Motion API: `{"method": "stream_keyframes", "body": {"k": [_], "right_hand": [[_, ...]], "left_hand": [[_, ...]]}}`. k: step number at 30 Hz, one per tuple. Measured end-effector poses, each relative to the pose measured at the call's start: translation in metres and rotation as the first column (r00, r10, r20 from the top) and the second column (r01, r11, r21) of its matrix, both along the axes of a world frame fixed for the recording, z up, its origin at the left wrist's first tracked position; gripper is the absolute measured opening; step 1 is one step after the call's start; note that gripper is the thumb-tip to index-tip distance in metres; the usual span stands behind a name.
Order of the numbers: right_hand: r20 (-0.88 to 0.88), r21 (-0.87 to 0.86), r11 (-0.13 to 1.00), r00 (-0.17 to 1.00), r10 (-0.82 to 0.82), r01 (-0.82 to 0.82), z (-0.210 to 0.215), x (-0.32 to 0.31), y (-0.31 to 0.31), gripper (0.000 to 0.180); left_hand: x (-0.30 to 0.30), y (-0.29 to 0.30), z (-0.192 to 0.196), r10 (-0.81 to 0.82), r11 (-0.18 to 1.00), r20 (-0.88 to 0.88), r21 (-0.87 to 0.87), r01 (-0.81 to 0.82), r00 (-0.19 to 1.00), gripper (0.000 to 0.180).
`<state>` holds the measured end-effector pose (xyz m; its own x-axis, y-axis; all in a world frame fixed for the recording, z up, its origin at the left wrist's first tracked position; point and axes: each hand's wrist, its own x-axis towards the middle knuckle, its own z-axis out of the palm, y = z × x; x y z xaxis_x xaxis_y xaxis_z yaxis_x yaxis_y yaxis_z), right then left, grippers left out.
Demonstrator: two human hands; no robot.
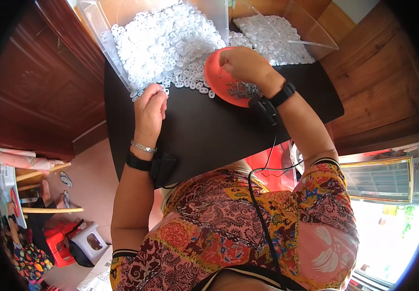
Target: Assembling small white plastic parts by inserting tiny metal components into them by hand.
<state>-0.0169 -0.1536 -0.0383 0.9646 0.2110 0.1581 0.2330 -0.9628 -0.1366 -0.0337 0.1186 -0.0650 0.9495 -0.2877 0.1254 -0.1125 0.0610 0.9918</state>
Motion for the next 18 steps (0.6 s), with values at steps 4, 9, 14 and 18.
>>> {"method": "stream_keyframes", "body": {"k": [4,9,14,18], "right_hand": [[-0.122,0.096,0.986,0.981,0.149,-0.138,0.008,-0.012,-0.003,0.015],[-0.141,-0.097,0.985,0.982,0.126,-0.141,-0.004,-0.015,0.004,0.014],[-0.111,-0.227,0.973,0.994,0.022,-0.046,-0.001,-0.008,0.003,0.015],[-0.007,-0.083,0.996,1.000,0.018,-0.018,0.011,-0.014,-0.010,0.014]], "left_hand": [[0.001,0.001,-0.001,-0.021,0.999,0.031,0.039,0.020,0.999,0.016],[0.000,-0.001,0.000,-0.018,0.998,0.031,0.063,0.016,0.999,0.016],[0.001,-0.001,-0.001,-0.012,0.998,0.022,0.055,0.010,1.000,0.015],[0.001,0.000,-0.001,-0.016,0.999,0.024,0.049,0.015,1.000,0.014]]}}
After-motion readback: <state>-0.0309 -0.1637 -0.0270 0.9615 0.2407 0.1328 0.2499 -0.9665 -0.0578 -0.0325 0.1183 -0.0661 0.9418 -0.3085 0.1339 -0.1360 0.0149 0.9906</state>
